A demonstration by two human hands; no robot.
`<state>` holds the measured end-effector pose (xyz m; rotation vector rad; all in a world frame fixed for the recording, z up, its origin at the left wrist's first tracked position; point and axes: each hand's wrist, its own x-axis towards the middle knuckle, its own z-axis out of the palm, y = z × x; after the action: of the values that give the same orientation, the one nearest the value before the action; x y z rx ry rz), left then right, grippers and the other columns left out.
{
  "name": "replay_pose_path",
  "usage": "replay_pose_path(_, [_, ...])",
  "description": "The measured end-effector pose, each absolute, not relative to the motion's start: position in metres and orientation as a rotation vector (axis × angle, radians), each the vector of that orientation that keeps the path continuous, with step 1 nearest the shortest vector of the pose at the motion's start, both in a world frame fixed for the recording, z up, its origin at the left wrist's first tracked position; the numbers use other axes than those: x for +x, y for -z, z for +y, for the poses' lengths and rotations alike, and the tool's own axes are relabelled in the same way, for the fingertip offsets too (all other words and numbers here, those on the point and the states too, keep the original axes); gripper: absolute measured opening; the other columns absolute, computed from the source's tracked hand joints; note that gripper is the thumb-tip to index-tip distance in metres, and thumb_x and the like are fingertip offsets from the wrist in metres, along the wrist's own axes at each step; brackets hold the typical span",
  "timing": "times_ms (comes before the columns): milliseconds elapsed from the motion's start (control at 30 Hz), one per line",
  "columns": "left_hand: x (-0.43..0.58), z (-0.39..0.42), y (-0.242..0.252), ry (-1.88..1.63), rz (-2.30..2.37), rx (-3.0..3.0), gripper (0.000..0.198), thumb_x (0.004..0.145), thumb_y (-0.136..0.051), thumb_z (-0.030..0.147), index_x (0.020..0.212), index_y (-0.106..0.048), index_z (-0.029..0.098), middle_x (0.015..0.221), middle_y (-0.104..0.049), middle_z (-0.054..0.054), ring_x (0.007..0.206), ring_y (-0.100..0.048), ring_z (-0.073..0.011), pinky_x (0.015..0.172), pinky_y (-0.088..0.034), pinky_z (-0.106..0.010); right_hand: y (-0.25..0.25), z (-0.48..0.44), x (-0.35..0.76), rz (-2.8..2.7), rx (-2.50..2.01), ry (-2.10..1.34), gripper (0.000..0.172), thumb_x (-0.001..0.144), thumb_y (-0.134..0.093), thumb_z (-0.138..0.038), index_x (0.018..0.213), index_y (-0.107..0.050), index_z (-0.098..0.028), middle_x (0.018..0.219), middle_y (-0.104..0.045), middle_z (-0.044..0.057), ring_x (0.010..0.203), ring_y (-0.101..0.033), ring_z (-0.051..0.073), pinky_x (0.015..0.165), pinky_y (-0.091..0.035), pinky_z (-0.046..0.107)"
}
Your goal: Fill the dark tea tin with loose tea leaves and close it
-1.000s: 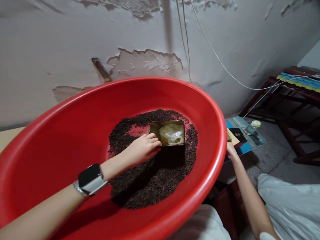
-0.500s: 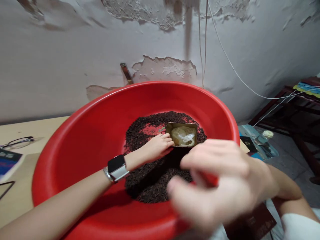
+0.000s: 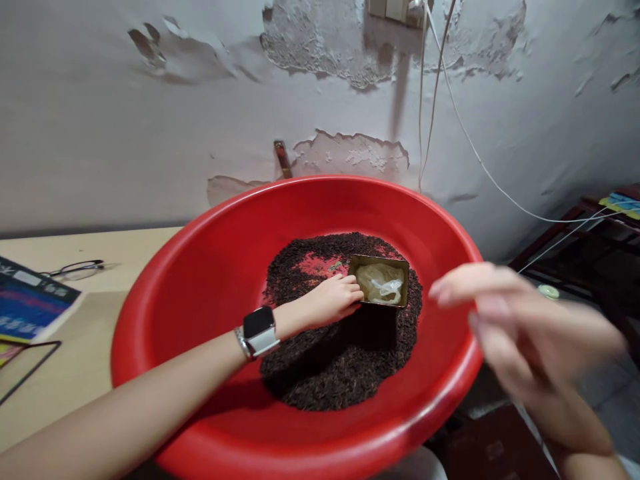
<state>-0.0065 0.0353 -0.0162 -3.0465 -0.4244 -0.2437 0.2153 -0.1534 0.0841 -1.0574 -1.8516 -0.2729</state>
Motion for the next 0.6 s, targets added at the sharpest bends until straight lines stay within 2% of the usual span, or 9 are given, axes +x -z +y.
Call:
replay_pose_path(67, [-0.007,0.034,0.013,0.254,-0.421,-3.033,0.013,0.092,-0.054,0.021,0.096,-0.066,0.019,0.101,-0.07,-0.005,0.1,-0.059,-0.0203,0.087,-0.04,-0.032,-0.069,-0.131,0.253,-1.706,-1.207,0.311,0.022,0.086,-0.052,-0.023,0.105,-0.062,-0.028,0.097,-0.068,0.002,0.088,-0.065,0.02,0.086,-0.052,0.037])
replay_pose_path(133, [-0.007,0.033,0.01,0.24,-0.439,-3.007,0.012,0.092,-0.054,0.02,0.095,-0.066,0.019,0.102,-0.071,-0.005,0.101,-0.059,-0.0201,0.086,-0.039,-0.032,-0.044,-0.112,0.287,-1.57,-1.375,0.28,0.018,0.085,-0.053,-0.028,0.098,-0.065,-0.024,0.102,-0.069,0.004,0.1,-0.063,0.023,0.096,-0.045,0.043])
replay_pose_path(233, [-0.006,0.032,0.007,0.199,-0.464,-2.97,0.012,0.092,-0.054,0.021,0.092,-0.066,0.019,0.096,-0.072,-0.003,0.097,-0.059,-0.0192,0.083,-0.038,-0.031,-0.007,-0.098,0.316,-1.283,-1.449,0.073,0.021,0.082,-0.054,-0.036,0.088,-0.067,-0.021,0.093,-0.071,0.005,0.092,-0.064,0.023,0.091,-0.047,0.041])
replay_pose_path(300, [-0.005,0.031,0.006,0.183,-0.47,-2.955,0.013,0.093,-0.054,0.021,0.09,-0.066,0.02,0.092,-0.073,-0.003,0.095,-0.06,-0.0182,0.081,-0.038,-0.03,0.005,-0.096,0.319,-1.178,-1.384,-0.097,0.025,0.081,-0.054,-0.038,0.088,-0.069,-0.02,0.095,-0.071,0.006,0.094,-0.064,0.024,0.09,-0.047,0.04])
replay_pose_path(433, [-0.003,0.03,0.003,0.114,-0.498,-2.94,0.013,0.093,-0.054,0.022,0.092,-0.067,0.02,0.092,-0.072,-0.003,0.095,-0.06,-0.0186,0.081,-0.037,-0.029,0.002,-0.095,0.31,-1.119,-1.325,-0.217,0.026,0.076,-0.056,-0.038,0.086,-0.072,-0.02,0.101,-0.071,0.005,0.108,-0.06,0.025,0.098,-0.041,0.039])
replay_pose_path(600, [-0.003,0.033,-0.001,0.125,-0.531,-2.923,0.016,0.094,-0.053,0.023,0.09,-0.068,0.019,0.089,-0.071,-0.005,0.092,-0.06,-0.0176,0.079,-0.037,-0.029,-0.001,-0.085,0.308,-1.081,-1.312,-0.228,0.025,0.073,-0.057,-0.04,0.082,-0.07,-0.021,0.095,-0.072,0.006,0.105,-0.06,0.026,0.097,-0.041,0.041])
